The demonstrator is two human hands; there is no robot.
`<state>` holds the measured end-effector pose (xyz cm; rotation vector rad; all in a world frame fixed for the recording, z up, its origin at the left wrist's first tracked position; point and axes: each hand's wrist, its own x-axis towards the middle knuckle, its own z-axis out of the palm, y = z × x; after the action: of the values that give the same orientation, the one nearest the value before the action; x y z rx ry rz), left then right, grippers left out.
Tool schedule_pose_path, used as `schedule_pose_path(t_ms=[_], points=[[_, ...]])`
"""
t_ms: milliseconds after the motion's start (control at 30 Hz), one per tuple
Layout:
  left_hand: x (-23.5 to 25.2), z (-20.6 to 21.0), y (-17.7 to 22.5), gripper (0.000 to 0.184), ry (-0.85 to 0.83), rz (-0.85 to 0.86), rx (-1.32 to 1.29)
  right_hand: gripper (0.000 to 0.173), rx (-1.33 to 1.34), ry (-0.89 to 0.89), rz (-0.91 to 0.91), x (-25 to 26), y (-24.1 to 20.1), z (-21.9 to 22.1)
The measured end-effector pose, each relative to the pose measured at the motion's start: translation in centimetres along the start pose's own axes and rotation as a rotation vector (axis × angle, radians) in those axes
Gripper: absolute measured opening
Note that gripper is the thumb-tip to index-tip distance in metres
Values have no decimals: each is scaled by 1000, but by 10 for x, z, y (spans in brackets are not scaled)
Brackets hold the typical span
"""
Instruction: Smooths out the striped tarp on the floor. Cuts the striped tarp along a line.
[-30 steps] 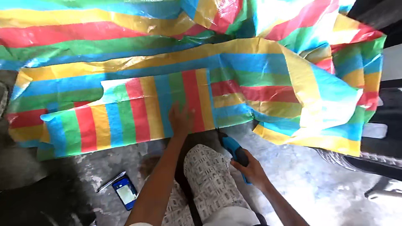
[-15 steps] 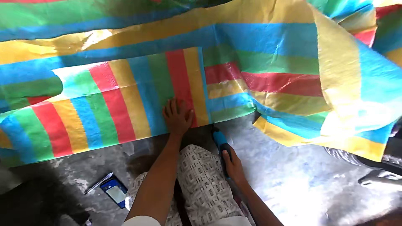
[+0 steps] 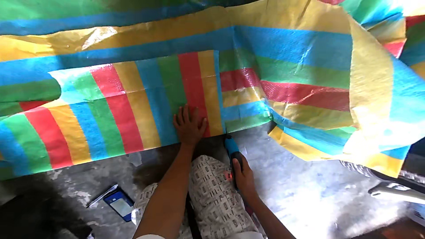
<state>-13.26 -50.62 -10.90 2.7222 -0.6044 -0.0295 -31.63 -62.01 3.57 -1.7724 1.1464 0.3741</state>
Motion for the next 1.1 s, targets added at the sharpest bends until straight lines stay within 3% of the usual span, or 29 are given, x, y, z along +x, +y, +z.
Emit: schedule_pose_path(t_ms=[467,1100], points=[[0,1,0,58,-42,-14,-43,53,57,-16,36,44,-47,3],[5,-2,4,61,-88,-43,40,55,24,19,-84,122,-112,4]])
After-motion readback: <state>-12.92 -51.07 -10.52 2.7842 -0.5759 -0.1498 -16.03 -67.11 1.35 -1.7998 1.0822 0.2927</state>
